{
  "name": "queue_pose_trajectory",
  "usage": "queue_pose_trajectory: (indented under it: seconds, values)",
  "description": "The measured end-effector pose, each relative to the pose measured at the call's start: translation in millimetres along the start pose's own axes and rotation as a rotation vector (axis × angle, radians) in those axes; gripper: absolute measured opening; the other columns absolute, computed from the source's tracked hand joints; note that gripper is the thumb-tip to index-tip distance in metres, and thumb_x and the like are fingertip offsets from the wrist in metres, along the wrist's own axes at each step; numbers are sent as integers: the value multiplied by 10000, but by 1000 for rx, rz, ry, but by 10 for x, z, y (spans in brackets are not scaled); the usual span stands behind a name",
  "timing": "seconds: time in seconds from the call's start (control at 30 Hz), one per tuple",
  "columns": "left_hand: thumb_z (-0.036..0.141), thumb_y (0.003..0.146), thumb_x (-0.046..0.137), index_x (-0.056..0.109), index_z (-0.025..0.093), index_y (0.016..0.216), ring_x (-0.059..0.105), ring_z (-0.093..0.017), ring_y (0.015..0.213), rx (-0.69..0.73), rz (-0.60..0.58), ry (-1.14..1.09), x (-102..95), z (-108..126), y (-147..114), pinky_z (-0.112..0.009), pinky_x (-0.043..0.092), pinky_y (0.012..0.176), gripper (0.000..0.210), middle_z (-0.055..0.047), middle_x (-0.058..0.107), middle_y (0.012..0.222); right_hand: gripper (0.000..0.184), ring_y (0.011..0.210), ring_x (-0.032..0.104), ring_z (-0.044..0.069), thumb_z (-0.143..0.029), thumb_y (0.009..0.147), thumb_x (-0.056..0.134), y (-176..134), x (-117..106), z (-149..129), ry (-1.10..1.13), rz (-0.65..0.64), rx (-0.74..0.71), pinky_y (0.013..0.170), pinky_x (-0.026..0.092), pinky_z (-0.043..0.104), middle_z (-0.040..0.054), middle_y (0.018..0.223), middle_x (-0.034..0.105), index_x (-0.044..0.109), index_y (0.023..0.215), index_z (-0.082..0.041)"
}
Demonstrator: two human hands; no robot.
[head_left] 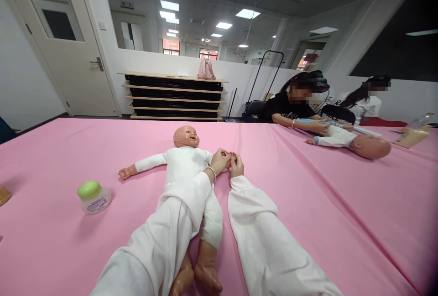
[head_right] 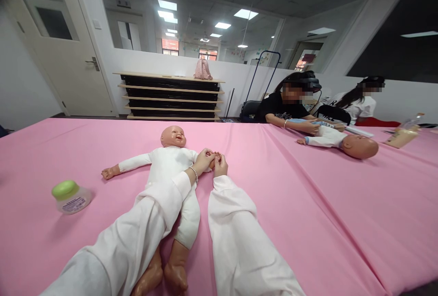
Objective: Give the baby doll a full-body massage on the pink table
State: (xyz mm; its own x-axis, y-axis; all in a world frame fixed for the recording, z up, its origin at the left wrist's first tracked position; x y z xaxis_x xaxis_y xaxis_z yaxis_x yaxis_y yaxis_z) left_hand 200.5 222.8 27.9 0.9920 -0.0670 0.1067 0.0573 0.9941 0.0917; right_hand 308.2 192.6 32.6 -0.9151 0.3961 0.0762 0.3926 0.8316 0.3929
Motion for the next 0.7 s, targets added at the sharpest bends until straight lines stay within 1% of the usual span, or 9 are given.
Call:
queue_pose_trajectory:
  seconds: [0.1,0.2,0.37,0.47,0.5,0.53,0.6,0.67,0.7]
  values:
    - [262,719,627,496,178,748,517,-70,558,-2,13,-3,-23,21,-12,-181,421,526,158,32,518,650,410,894,605,188,-539,707,488,-25,-4,-45,-79,4,-4,832,470,350,66,913,661,559,887,-177]
    - [313,708,646,495,176,713,524,-81,578,3,38,21,-62,80,-39,-199,428,563,204,27,520,638,409,878,604,181,-551,724,456,-30,-18,-70,-109,19,5,805,476,332,58,897,661,573,841,-177]
    - [323,756,589,520,172,670,567,-138,697,36,55,107,-108,171,-87,-266,440,694,187,-27,584,690,413,696,601,158,-584,646,547,35,-43,39,7,18,103,629,488,271,22,691,642,561,656,-171]
    - [270,788,540,567,159,831,586,-158,819,40,44,95,-121,208,-124,-287,433,775,122,-78,622,874,423,663,612,158,-564,566,633,112,-82,253,152,22,246,574,492,262,32,709,657,587,687,-161]
    - [242,779,546,560,155,927,583,-162,872,41,55,84,-149,236,-138,-290,428,799,172,-98,611,966,428,650,615,159,-551,548,653,142,-99,328,189,25,288,560,494,265,36,713,660,592,706,-158]
    - [218,767,555,535,155,1021,574,-167,928,49,69,71,-192,283,-153,-294,423,820,262,-118,585,1058,427,632,616,159,-539,545,662,177,-126,384,210,33,306,546,495,269,37,705,660,591,718,-156]
    - [201,754,565,475,166,1147,551,-183,1008,110,97,63,-335,452,-191,-307,416,846,405,-142,524,1176,393,616,617,155,-515,592,649,255,-201,422,209,61,266,547,500,277,33,688,654,577,734,-156]
    - [216,760,563,461,190,1182,544,-202,1033,198,120,87,-574,667,-251,-322,416,851,435,-135,512,1196,336,630,617,143,-482,682,604,311,-267,388,181,82,185,580,508,282,23,696,645,564,761,-158]
    - [222,763,562,465,206,1184,545,-207,1031,228,133,105,-738,756,-290,-327,418,851,432,-123,516,1189,308,651,617,136,-458,728,579,322,-281,353,165,80,148,607,511,284,21,723,642,564,794,-157]
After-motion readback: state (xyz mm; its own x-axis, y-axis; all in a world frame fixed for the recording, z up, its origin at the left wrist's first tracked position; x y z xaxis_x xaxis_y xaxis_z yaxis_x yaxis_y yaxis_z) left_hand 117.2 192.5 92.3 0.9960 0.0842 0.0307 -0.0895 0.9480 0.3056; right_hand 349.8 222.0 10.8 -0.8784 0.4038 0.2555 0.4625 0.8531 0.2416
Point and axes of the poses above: each hand's wrist, its own y-axis towards the middle knuckle, its own x-axis out of the palm, z = x × y, the point moved 9 cm from there along y, towards the middle knuckle
